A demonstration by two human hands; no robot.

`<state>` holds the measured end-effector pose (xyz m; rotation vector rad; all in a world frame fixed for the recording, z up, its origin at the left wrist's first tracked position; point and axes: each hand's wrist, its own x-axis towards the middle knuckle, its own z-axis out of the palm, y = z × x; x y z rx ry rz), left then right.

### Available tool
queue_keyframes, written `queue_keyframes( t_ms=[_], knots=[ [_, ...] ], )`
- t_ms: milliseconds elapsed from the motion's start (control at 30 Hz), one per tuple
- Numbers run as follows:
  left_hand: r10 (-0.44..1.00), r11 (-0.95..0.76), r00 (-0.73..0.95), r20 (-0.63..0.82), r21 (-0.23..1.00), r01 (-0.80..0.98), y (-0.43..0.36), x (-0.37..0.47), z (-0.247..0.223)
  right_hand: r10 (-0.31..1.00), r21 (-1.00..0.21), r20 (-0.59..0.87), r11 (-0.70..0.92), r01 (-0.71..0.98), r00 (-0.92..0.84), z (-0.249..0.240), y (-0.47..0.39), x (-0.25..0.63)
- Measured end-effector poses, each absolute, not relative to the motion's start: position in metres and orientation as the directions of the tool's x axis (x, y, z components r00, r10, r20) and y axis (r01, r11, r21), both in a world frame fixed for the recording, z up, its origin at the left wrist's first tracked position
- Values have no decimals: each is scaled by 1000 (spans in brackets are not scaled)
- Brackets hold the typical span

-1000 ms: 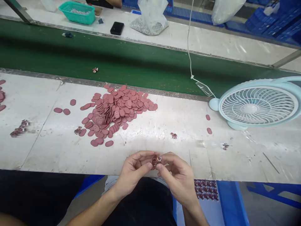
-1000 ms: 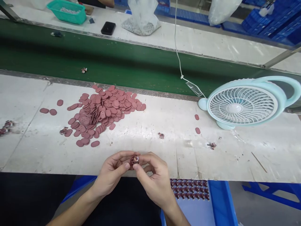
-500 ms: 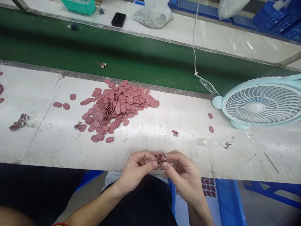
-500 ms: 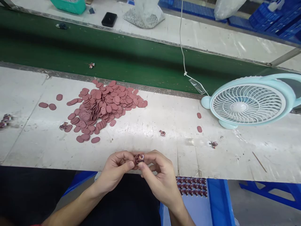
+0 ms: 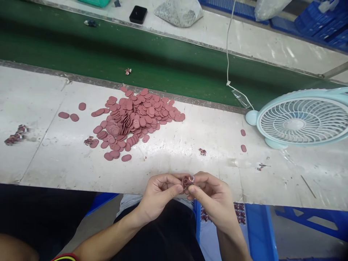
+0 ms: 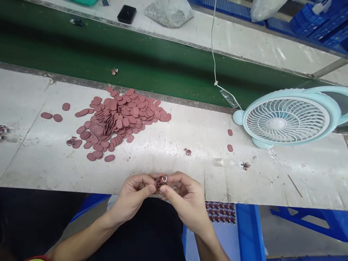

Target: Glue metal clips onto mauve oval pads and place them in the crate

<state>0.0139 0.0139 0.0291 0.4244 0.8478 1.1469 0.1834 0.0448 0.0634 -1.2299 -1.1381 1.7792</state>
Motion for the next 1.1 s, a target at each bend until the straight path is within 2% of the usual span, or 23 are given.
queue_keyframes(
  t_ms=[367,600,800,867,900,967,1000,1033,1100],
  knots=[
    [921,377,168,-350,700,-607,17,16,37,880,-915,-351,-396,-83,-320,62,43,184],
    [928,366,171,-332,719,-590,18,14,34,910,-936,-308,-342,-81,-276,56,38,182],
    [954,295,105,-280,821,-488,11,11,29,910,-916,-320,-368,-158,-265,43,32,181],
    [974,225,93,-205,902,-369,14,1,24,908,-895,-323,-385,-225,-268,37,29,186],
    [985,167,75,-152,954,-250,19,-8,20,911,-886,-325,-388,-256,-255,34,28,190],
    [1000,16,24,-19,992,125,35,-30,10,922,-874,-341,-383,-298,-183,27,25,202],
    [997,-70,-15,81,931,358,45,-44,3,923,-870,-362,-384,-310,-129,24,22,210],
    [985,-121,-37,170,821,559,55,-57,-3,919,-865,-389,-389,-316,-66,20,19,219],
    [964,-175,19,265,581,795,71,-79,-14,890,-853,-452,-413,-320,56,11,11,239]
  ],
)
